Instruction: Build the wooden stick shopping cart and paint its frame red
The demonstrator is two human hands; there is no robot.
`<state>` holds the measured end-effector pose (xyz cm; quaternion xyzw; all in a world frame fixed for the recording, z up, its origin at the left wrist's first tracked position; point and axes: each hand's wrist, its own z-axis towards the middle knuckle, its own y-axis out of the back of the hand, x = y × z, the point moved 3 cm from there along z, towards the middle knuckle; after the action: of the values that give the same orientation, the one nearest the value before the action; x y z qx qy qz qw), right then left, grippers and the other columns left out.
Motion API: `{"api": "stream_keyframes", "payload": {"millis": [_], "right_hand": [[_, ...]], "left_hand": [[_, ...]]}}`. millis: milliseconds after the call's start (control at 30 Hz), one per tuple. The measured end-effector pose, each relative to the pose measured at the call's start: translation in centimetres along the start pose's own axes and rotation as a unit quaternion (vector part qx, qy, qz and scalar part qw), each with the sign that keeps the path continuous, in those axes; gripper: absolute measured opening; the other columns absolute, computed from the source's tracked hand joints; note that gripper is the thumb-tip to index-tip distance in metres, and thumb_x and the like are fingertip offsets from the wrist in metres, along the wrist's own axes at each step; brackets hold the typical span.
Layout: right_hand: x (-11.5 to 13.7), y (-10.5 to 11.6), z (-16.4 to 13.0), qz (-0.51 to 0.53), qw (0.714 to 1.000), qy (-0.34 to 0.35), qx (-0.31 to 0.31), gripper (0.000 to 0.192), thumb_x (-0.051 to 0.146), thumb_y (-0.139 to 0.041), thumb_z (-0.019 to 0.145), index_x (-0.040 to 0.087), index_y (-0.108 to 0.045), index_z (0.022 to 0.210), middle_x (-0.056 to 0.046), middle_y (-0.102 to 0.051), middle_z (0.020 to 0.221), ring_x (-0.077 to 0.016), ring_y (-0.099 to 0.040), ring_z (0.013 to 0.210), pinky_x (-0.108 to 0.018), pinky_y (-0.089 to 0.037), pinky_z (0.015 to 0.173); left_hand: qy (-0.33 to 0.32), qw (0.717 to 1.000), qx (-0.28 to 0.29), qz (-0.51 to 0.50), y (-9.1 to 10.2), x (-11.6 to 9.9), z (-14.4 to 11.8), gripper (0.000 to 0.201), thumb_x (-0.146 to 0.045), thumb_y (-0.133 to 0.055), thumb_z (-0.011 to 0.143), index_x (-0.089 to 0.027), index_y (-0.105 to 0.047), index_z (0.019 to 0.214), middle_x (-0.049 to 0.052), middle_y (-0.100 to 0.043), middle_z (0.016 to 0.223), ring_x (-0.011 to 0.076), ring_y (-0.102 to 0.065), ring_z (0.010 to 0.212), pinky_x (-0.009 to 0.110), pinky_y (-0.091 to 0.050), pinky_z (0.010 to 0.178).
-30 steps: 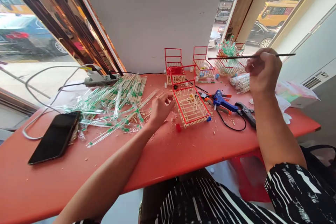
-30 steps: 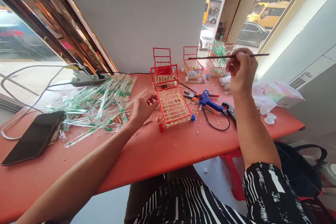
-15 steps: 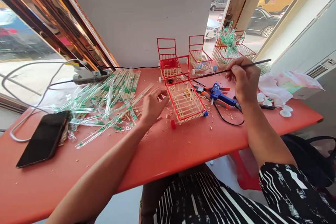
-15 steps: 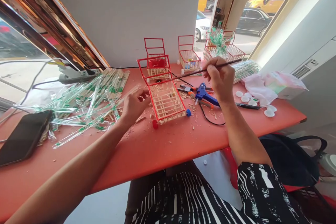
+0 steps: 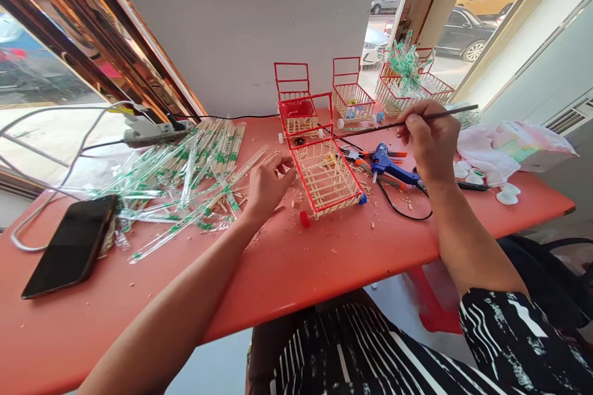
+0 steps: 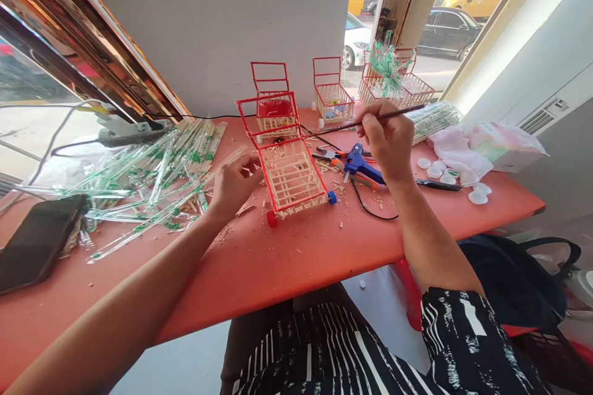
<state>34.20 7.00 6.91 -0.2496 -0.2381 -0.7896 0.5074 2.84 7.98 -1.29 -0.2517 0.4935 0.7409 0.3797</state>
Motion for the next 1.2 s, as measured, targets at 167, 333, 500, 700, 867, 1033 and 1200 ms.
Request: {"api": "stream_keyframes", "payload": {"millis": [167, 333, 500, 700, 867, 1033, 1200], "right_hand": [[0.52, 0.11, -0.26, 0.007, 1.000, -0.015, 0.002, 0.017, 0.030, -0.072, 0.092, 0.026, -0.072, 0.076, 0.001, -0.063, 0.062, -0.0128, -0.053, 0.054, -0.031, -0.039, 0.051], [0.47, 0.26, -0.36, 0.023, 1.000, -0.015, -0.011, 0.013, 0.026, -0.069, 0.089, 0.026, -0.075, 0.077, 0.002, -0.064, 0.061, -0.0118, -0.051, 0.052, -0.031, -0.038, 0.050], [0.31, 0.27, -0.48, 0.009, 1.000, -0.027, 0.012, 0.015, 0.027, -0.068, 0.090, 0.025, -0.074, 0.076, 0.001, -0.065, 0.064, -0.0121, -0.055, 0.055, -0.031, -0.039, 0.051], [0.50, 0.76, -0.38, 0.018, 0.999, -0.037, -0.018, 0.016, 0.033, -0.069, 0.088, 0.026, -0.069, 0.073, 0.001, -0.061, 0.060, -0.0121, -0.052, 0.053, -0.031, -0.038, 0.050], [0.26, 0.31, -0.39, 0.008, 0.998, -0.064, 0.005, 0.022, 0.043, -0.074, 0.088, 0.025, -0.070, 0.077, 0.002, -0.060, 0.061, -0.0116, -0.051, 0.053, -0.030, -0.037, 0.048], [0.11, 0.81, -0.22, 0.025, 0.998, -0.051, -0.012, 0.019, 0.035, -0.073, 0.086, 0.025, -0.070, 0.071, 0.000, -0.060, 0.058, -0.0115, -0.050, 0.052, -0.031, -0.037, 0.049], [-0.09, 0.35, -0.51, 0.027, 0.998, -0.055, 0.004, 0.015, 0.034, -0.069, 0.088, 0.024, -0.071, 0.076, 0.001, -0.062, 0.062, -0.0113, -0.050, 0.053, -0.031, -0.037, 0.049]], "left_hand": [[0.003, 1.000, 0.000, -0.001, -0.10, 0.06, 0.06, 0.015, -0.018, -0.067, 0.081, -0.020, -0.079, 0.090, 0.000, -0.075, 0.085, 0.0151, -0.063, 0.075, 0.028, -0.048, 0.076], [0.002, 1.000, -0.001, -0.001, -0.15, 0.20, 0.10, 0.013, -0.020, -0.068, 0.082, -0.020, -0.079, 0.089, 0.000, -0.075, 0.084, 0.0153, -0.063, 0.074, 0.028, -0.048, 0.075], [0.010, 1.000, 0.002, -0.002, -0.21, 0.61, 0.11, 0.020, -0.021, -0.069, 0.082, -0.020, -0.082, 0.097, -0.001, -0.075, 0.083, 0.0151, -0.061, 0.072, 0.029, -0.046, 0.074], [0.011, 1.000, -0.002, 0.004, -0.12, 0.48, 0.07, 0.020, -0.020, -0.068, 0.082, -0.020, -0.082, 0.096, 0.000, -0.075, 0.084, 0.0150, -0.061, 0.072, 0.029, -0.047, 0.075], [0.017, 1.000, -0.004, 0.004, -0.09, 0.17, 0.00, 0.016, -0.019, -0.069, 0.081, -0.021, -0.081, 0.092, -0.001, -0.073, 0.080, 0.0150, -0.061, 0.071, 0.028, -0.047, 0.074], [0.015, 1.000, -0.008, 0.005, -0.11, 0.16, 0.02, 0.016, -0.018, -0.069, 0.082, -0.020, -0.081, 0.092, -0.001, -0.075, 0.083, 0.0148, -0.061, 0.072, 0.028, -0.048, 0.075], [0.009, 1.000, -0.004, 0.013, -0.10, 0.47, 0.03, 0.019, -0.022, -0.069, 0.083, -0.021, -0.082, 0.096, -0.001, -0.075, 0.082, 0.0147, -0.058, 0.068, 0.028, -0.048, 0.074]]}}
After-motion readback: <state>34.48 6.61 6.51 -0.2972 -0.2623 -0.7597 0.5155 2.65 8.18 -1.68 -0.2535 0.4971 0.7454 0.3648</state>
